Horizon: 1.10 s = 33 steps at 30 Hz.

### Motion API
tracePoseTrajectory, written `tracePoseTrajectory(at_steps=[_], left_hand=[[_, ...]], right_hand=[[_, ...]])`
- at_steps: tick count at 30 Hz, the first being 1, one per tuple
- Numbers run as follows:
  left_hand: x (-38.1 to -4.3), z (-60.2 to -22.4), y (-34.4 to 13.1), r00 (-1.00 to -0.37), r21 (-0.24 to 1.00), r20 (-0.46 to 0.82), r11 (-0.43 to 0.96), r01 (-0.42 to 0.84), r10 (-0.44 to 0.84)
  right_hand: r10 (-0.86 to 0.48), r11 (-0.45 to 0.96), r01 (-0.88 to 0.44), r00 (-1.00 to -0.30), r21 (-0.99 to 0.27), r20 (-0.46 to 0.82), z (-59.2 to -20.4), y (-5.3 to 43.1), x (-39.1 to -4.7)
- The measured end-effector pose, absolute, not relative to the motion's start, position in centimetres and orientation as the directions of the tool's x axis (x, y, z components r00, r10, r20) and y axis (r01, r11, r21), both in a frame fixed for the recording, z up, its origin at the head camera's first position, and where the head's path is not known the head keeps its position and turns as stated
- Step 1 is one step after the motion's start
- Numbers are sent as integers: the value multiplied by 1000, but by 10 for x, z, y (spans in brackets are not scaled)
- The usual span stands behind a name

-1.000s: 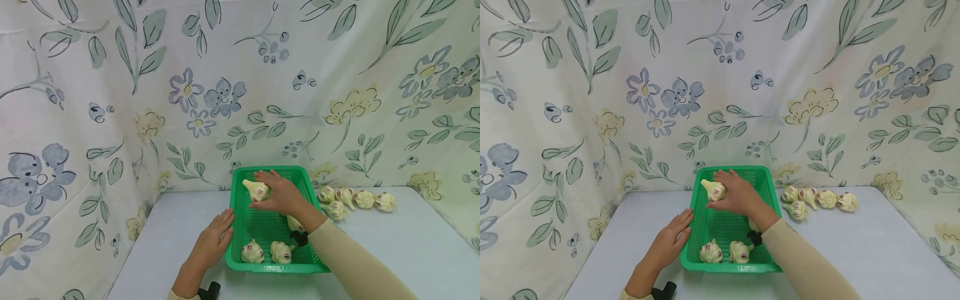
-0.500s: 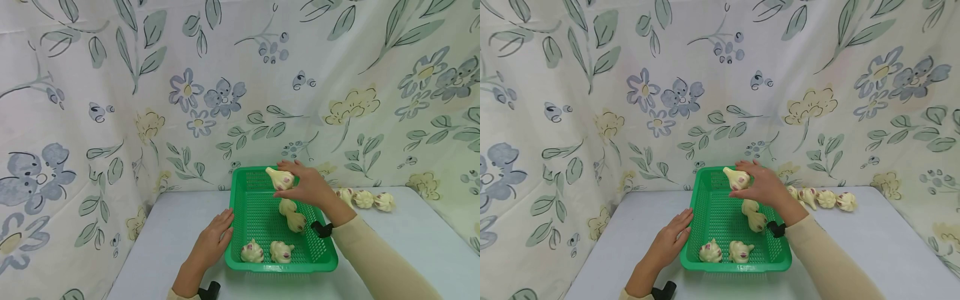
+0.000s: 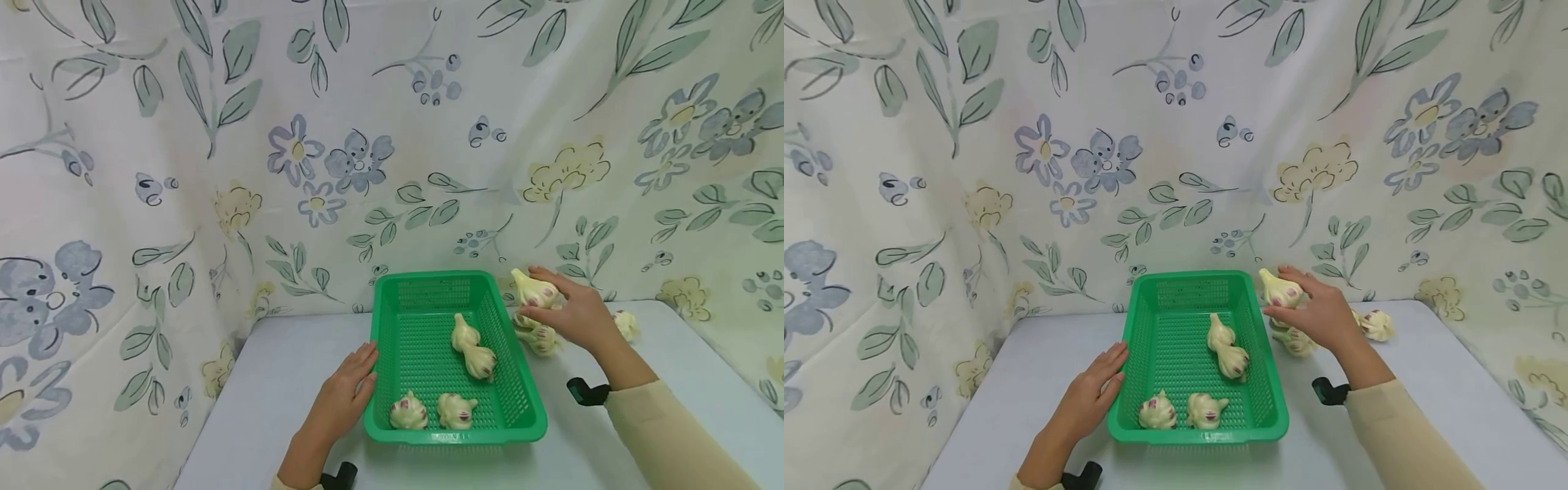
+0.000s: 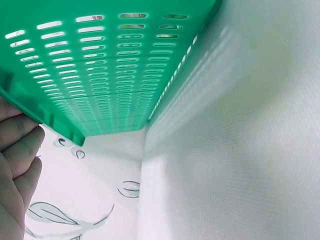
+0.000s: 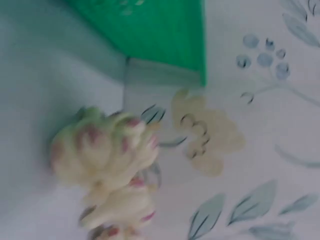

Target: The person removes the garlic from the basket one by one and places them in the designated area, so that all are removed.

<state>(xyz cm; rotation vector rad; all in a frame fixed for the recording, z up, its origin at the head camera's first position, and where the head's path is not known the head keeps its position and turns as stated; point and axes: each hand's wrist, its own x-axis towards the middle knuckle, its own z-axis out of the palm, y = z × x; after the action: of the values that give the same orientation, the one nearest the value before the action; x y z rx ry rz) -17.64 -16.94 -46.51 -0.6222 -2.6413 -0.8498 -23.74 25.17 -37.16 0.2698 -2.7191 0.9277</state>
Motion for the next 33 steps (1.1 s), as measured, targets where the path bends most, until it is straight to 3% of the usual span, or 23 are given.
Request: tracePoseTrajectory(at_steps=[10,19,33], left_hand=[[-176,-463,-168,-858,474,403,730,493,318],[-176,-463,-169,-863,475,399,735,484,310],[-176,-466,-169,-854,477,419,726,495,307]], right_hand=[[98,833,9,-986,-553,133,-417,306,-225],[130,845,114,-991,-523,-5,-451,339,-221],[111,769,173,-984,-615,-138,-476,340,-216]])
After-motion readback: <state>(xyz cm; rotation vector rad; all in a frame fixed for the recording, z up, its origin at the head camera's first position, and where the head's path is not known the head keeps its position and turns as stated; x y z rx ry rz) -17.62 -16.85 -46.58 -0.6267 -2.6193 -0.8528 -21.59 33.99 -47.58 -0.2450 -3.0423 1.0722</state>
